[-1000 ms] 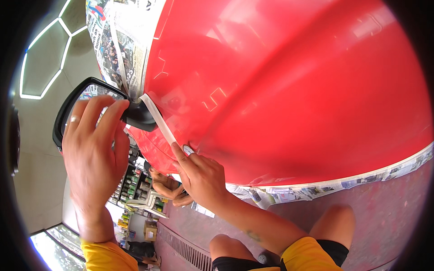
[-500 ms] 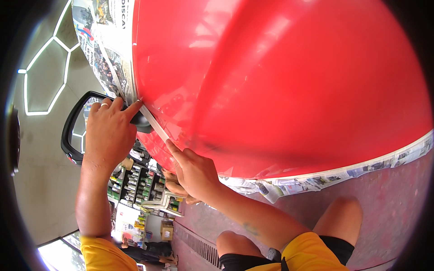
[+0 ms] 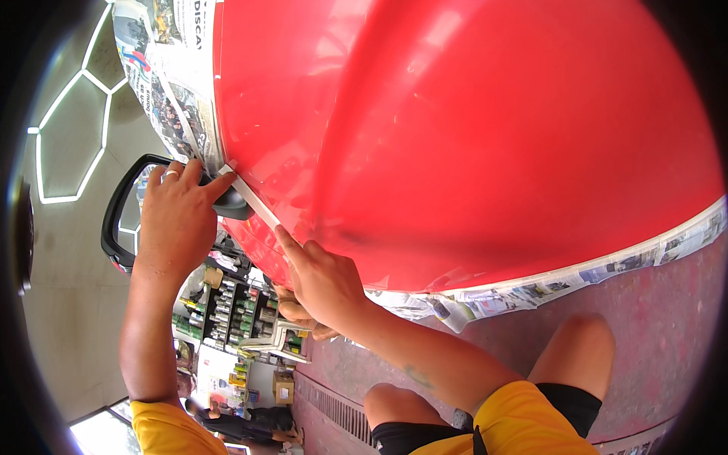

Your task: The person applies newspaper and masking tape to a red car hood and a detached red side mirror. They smooth the newspaper over the hood surface and use tape to secure the edges and cover the mirror housing.

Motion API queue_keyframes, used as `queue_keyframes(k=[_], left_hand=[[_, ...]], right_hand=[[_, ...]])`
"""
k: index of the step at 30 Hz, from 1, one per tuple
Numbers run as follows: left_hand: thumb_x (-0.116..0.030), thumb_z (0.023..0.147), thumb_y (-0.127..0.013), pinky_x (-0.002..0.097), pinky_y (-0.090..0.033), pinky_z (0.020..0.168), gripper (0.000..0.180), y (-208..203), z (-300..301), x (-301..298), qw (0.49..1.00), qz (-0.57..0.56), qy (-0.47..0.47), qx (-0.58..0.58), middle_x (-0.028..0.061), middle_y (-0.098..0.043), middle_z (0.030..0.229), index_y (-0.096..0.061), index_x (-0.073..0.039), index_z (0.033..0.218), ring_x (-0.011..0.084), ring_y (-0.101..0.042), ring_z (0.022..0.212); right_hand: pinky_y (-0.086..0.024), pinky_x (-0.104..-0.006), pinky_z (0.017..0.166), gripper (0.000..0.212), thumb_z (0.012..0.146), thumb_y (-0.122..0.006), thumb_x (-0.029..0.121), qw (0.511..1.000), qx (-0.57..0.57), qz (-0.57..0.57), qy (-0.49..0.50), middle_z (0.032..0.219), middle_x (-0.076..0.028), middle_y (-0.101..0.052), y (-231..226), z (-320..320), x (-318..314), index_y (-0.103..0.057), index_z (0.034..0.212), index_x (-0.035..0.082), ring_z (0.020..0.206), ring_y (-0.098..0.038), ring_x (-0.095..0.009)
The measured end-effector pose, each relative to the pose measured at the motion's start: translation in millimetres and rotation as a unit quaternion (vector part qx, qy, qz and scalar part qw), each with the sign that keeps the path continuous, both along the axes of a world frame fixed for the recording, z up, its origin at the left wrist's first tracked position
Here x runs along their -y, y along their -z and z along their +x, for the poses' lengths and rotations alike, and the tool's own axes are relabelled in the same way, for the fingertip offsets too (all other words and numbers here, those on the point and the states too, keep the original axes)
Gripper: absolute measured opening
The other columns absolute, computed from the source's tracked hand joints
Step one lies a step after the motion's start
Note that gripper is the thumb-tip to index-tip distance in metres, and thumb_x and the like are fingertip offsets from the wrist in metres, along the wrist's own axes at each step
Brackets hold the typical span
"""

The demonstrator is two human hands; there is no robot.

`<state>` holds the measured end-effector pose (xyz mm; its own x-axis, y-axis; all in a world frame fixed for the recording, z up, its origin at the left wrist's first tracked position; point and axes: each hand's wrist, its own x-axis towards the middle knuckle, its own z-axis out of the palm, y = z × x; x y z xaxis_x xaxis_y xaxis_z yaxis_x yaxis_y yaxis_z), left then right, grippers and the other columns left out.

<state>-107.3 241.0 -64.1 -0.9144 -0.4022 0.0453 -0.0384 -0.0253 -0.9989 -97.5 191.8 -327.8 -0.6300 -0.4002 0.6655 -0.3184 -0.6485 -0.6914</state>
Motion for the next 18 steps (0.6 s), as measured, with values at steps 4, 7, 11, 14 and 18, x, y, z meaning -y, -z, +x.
queue_keyframes(k=[4, 7, 11, 14, 18], left_hand=[[-0.003, 0.09, -0.073, 0.0492, -0.047, 0.114, 0.059, 0, -1, -2, 1.0, 0.002, -0.014, -0.01, 0.0106, -0.071, 0.119, -0.079, -0.027, 0.144, 0.0315, -0.067, 0.127], [-0.004, 0.09, -0.072, 0.0482, -0.047, 0.114, 0.059, 0, 2, 2, 1.0, -0.004, -0.003, -0.002, 0.0109, -0.071, 0.119, -0.079, -0.026, 0.144, 0.0313, -0.067, 0.128], [-0.004, 0.089, -0.072, 0.0474, -0.047, 0.114, 0.057, 2, 4, 4, 1.0, -0.007, 0.018, 0.01, 0.0117, -0.07, 0.119, -0.078, -0.025, 0.142, 0.0316, -0.067, 0.127], [-0.004, 0.088, -0.072, 0.0472, -0.047, 0.114, 0.057, 9, 5, 9, 1.0, 0.001, 0.015, 0.022, 0.0118, -0.068, 0.119, -0.078, -0.025, 0.14, 0.0317, -0.066, 0.125], [-0.004, 0.087, -0.072, 0.0489, -0.044, 0.118, 0.059, 18, 9, 9, 0.999, -0.002, 0.016, 0.045, 0.0111, -0.065, 0.118, -0.076, -0.026, 0.142, 0.0314, -0.063, 0.124]], right_hand=[[-0.06, -0.0478, 0.069, 0.055, 0.109, -0.068, 0.01, 1.0, 0.006, -0.006, 0.008, 0.092, -0.016, -0.069, -1, 2, 8, -0.06, 0.164, 0.01, 0.076, -0.072, -0.035], [-0.06, -0.0483, 0.07, 0.054, 0.11, -0.067, 0.01, 0.999, 0.022, -0.001, -0.036, 0.092, -0.016, -0.069, -1, 1, 5, -0.06, 0.164, 0.011, 0.077, -0.072, -0.035], [-0.061, -0.05, 0.068, 0.055, 0.111, -0.064, 0.015, 0.998, 0.034, -0.014, -0.053, 0.096, -0.018, -0.071, 3, 4, 12, -0.059, 0.166, 0.014, 0.074, -0.074, -0.038], [-0.06, -0.048, 0.071, 0.055, 0.111, -0.067, 0.012, 0.997, 0.04, -0.004, -0.062, 0.093, -0.017, -0.071, 1, 5, 13, -0.059, 0.165, 0.014, 0.077, -0.073, -0.035], [-0.06, -0.0483, 0.069, 0.056, 0.111, -0.067, 0.011, 0.998, 0.043, -0.024, -0.044, 0.092, -0.017, -0.07, 0, 5, 16, -0.058, 0.166, 0.014, 0.076, -0.072, -0.035]])
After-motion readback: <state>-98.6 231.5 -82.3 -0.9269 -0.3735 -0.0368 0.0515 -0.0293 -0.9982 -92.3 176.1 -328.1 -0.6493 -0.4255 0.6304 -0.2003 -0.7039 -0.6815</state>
